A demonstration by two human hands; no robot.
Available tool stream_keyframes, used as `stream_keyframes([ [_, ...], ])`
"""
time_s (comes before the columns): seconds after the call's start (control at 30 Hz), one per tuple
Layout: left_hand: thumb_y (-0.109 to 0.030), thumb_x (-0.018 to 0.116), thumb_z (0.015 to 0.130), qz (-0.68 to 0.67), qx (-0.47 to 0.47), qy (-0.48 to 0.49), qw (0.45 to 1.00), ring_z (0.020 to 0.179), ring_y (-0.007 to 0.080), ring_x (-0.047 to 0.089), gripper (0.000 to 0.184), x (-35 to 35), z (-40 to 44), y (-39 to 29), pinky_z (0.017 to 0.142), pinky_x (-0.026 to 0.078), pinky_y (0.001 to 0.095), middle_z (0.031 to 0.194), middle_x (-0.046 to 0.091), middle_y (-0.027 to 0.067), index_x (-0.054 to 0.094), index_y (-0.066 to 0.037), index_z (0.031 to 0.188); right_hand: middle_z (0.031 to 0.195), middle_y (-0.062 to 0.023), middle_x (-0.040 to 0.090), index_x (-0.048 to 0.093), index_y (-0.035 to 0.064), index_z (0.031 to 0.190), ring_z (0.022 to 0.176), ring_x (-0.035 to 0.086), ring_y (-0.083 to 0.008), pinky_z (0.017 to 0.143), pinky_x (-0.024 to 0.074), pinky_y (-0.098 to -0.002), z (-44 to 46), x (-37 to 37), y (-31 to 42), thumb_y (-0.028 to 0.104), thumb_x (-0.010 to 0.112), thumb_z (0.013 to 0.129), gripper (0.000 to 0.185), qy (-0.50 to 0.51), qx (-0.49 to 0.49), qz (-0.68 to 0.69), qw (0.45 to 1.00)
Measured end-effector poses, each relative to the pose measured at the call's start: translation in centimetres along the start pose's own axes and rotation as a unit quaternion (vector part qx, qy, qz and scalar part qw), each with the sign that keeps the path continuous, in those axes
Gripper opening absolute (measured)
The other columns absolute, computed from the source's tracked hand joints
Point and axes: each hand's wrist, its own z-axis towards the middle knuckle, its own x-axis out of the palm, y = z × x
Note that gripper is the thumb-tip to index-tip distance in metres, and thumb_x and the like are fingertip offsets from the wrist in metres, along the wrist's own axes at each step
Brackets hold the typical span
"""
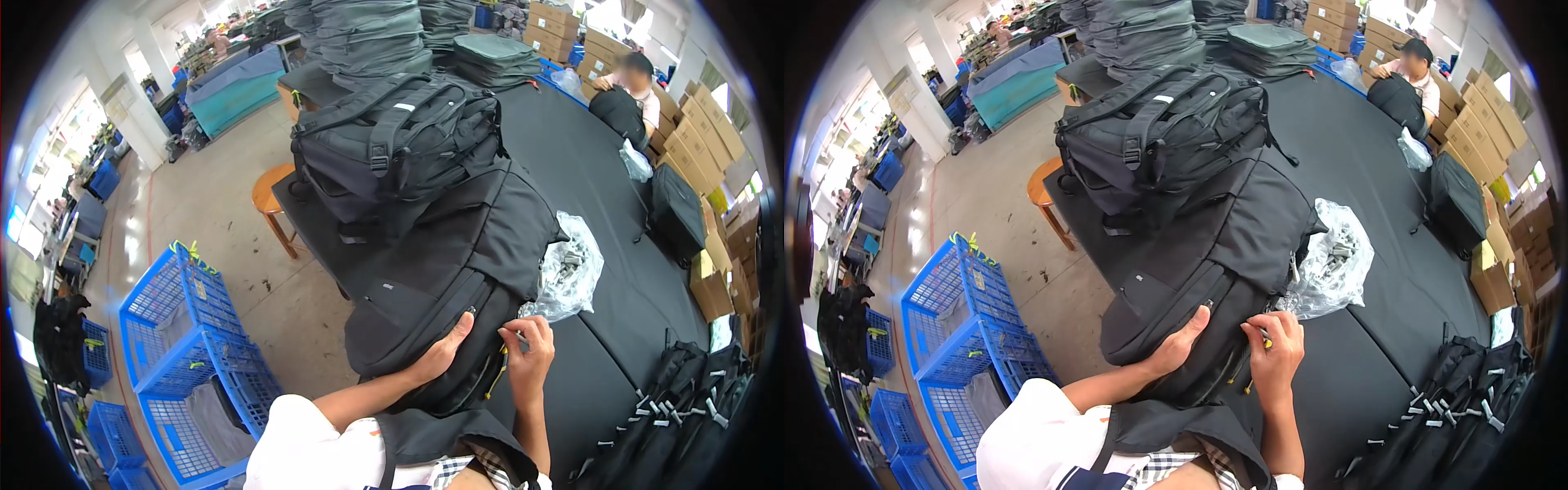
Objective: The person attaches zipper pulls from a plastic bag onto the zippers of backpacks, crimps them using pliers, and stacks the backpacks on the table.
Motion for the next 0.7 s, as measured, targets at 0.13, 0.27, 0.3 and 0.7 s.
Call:
stream_keyframes([
  [0.13,-0.036,0.047,0.093,-0.021,-0.02,0.016,0.999,0.098,0.0126,0.054,0.045,0.0,-0.3,-0.8,0.086,0.042,0.0232,0.106,0.059,0.0056,0.059,0.005,0.106,0.076,-0.0074,0.055,0.06,0.0034,0.076,0.073,0.053,-0.0233,0.067,0.0415,-0.0312,-0.3,-0.5,-0.2,0.002,0.07,0.065,0.014,0.073,-0.001,-0.006,0.997],
  [0.27,-0.038,0.045,0.094,0.003,0.005,0.011,1.0,0.096,0.0117,0.055,0.046,-0.2,0.0,-0.4,0.084,0.043,0.0229,0.104,0.059,0.0047,0.059,0.004,0.106,0.083,-0.006,0.056,0.061,0.0087,0.083,0.078,0.051,-0.0242,0.067,0.0366,-0.0316,-1.5,-0.9,0.3,0.014,0.073,0.065,0.022,0.077,-0.057,-0.042,0.994],
  [0.3,-0.039,0.045,0.094,0.002,-0.022,0.024,0.999,0.099,0.0126,0.053,0.048,-0.2,-0.1,-0.8,0.087,0.041,0.0235,0.107,0.058,0.0054,0.057,0.004,0.109,0.091,-0.0084,0.056,0.061,0.0063,0.091,0.083,0.05,-0.0218,0.07,0.0358,-0.0306,-1.9,-1.5,0.9,0.014,0.064,0.073,0.02,0.077,-0.078,-0.049,0.993],
  [0.7,-0.031,0.046,0.094,-0.007,-0.132,0.16,0.978,0.132,0.0118,0.018,0.064,-1.6,-1.0,2.0,0.107,0.015,0.024,0.144,0.021,0.0061,0.016,0.002,0.14,0.106,-0.016,0.055,0.046,-0.0042,0.105,0.094,0.059,-0.0207,0.082,0.0464,-0.0292,0.2,-1.5,4.6,-0.013,0.043,0.082,0.025,0.08,0.076,0.425,0.898],
])
